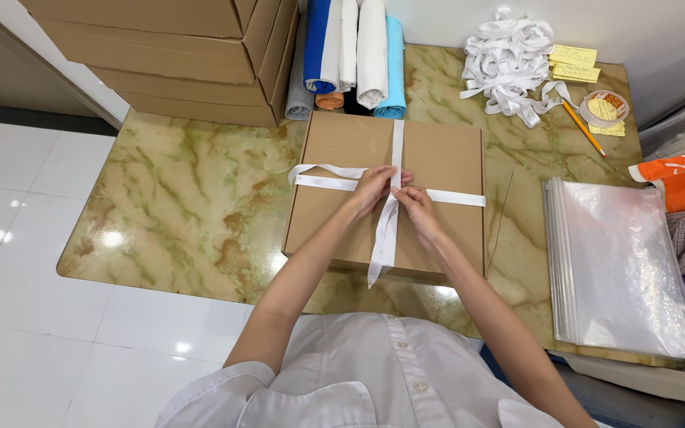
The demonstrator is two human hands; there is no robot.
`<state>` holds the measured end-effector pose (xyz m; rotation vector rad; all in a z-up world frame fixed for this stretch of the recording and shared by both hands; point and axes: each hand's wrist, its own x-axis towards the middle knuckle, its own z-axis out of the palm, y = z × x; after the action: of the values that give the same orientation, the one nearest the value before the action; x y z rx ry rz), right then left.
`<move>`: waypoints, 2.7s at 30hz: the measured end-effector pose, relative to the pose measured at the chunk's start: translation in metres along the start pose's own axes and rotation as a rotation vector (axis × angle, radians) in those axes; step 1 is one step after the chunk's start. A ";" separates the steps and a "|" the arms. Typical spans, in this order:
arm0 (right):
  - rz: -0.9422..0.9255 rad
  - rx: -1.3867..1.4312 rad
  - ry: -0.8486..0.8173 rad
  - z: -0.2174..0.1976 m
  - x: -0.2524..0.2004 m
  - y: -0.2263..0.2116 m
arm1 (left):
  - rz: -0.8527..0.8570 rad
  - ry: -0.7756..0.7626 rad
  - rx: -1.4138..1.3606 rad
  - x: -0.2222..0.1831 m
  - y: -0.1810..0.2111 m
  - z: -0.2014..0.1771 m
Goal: The person places two plastic-wrapped rolled items into a cardboard box, closes the lid, and ties the box with a white ribbon. The person wraps the ribbon around the box, ties a knot, and finishes with a bow on top.
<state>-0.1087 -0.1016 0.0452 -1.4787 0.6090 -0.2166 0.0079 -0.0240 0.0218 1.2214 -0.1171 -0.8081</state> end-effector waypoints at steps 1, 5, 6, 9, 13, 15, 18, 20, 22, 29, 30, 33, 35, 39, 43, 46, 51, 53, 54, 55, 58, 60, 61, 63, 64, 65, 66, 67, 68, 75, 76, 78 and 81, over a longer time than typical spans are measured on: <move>0.003 -0.003 0.002 0.001 -0.002 0.010 | -0.003 -0.001 -0.003 -0.005 0.001 -0.003; -0.177 0.051 -0.031 0.006 -0.007 0.018 | -0.044 -0.039 -0.133 -0.008 0.002 -0.008; -0.202 0.065 -0.043 0.010 -0.012 0.015 | -0.055 -0.045 -0.111 -0.009 -0.001 -0.012; -0.232 0.076 -0.083 0.007 -0.017 0.010 | -0.047 -0.014 -0.101 -0.013 0.001 -0.011; -0.276 0.016 -0.129 0.004 -0.016 0.014 | -0.027 0.012 -0.064 -0.001 -0.013 -0.014; -0.316 -0.041 -0.125 0.001 -0.010 0.023 | -0.029 -0.004 -0.037 0.009 -0.020 -0.017; -0.311 -0.150 -0.129 0.001 -0.018 0.021 | -0.032 -0.018 0.011 0.014 -0.019 -0.021; -0.323 -0.330 -0.137 0.001 -0.027 0.020 | -0.042 -0.057 0.016 0.019 -0.010 -0.024; -0.329 -0.516 -0.136 0.002 -0.034 0.017 | -0.055 -0.104 0.017 0.025 0.002 -0.024; -0.444 -0.616 -0.235 -0.010 -0.014 0.019 | -0.105 -0.280 0.180 0.037 0.046 -0.030; -0.387 -0.419 -0.199 -0.015 -0.003 0.024 | -0.106 -0.291 0.200 0.036 0.051 -0.029; -0.085 -0.190 -0.011 -0.029 0.000 -0.012 | -0.110 -0.282 0.135 0.047 0.039 -0.033; 0.139 0.111 -0.158 -0.023 0.011 -0.010 | -0.125 -0.290 0.098 0.038 0.040 -0.027; 0.498 0.688 -0.488 -0.023 0.067 0.058 | -0.118 -0.294 0.208 0.045 0.035 -0.030; 0.565 0.717 -0.455 -0.003 0.049 0.017 | -0.075 -0.287 0.237 0.035 0.042 -0.033; 0.559 0.694 -0.492 0.003 0.035 -0.005 | -0.079 -0.281 0.178 0.032 0.039 -0.035; 0.669 0.900 -0.498 0.011 0.033 -0.023 | -0.057 -0.297 0.175 0.010 0.053 -0.026; 0.707 0.931 -0.518 0.019 0.038 -0.011 | -0.060 -0.304 0.159 0.006 0.055 -0.024; 0.749 0.963 -0.532 0.020 0.039 -0.003 | -0.069 -0.313 0.138 0.004 0.054 -0.020; 0.746 0.964 -0.529 0.022 0.043 0.004 | -0.069 -0.317 0.138 0.011 0.047 -0.022; 0.730 1.006 -0.542 0.024 0.052 0.027 | -0.058 -0.318 0.110 0.026 0.032 -0.026; 0.753 1.063 -0.497 0.019 0.054 0.038 | -0.061 -0.331 0.103 0.027 0.029 -0.023; 0.751 1.067 -0.492 0.016 0.055 0.039 | -0.065 -0.335 0.105 0.027 0.030 -0.022; 0.750 1.033 -0.480 0.010 0.054 0.040 | -0.068 -0.292 0.141 0.024 0.032 -0.022; 0.752 1.040 -0.476 0.009 0.049 0.040 | -0.074 -0.293 0.144 0.021 0.034 -0.022; 0.461 0.682 -0.261 0.008 0.043 0.039 | -0.074 -0.268 0.160 0.018 0.035 -0.022; 0.178 0.319 -0.051 0.008 0.036 0.041 | -0.078 -0.241 0.174 0.014 0.035 -0.024; 0.187 0.324 -0.048 -0.005 0.035 0.034 | -0.089 -0.241 0.176 0.012 0.035 -0.023; -0.061 0.013 0.005 -0.018 0.033 0.028 | -0.102 -0.190 0.104 0.010 0.034 -0.022; -0.330 -0.357 0.048 -0.079 0.025 -0.017 | -0.192 0.015 -0.390 0.004 -0.010 -0.007; -0.328 -0.360 0.051 -0.082 0.021 -0.021 | -0.196 0.013 -0.392 0.002 -0.015 -0.002; -0.271 -0.356 0.085 -0.088 0.014 -0.029 | -0.124 0.111 -0.374 -0.002 -0.026 0.007; -0.284 -0.456 0.059 -0.097 0.021 -0.016 | -0.060 0.267 -0.280 0.004 -0.056 0.011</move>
<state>-0.1369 -0.1972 0.0579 -2.0079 0.5134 -0.3598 -0.0213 -0.0410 -0.0238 1.0584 0.2448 -0.6799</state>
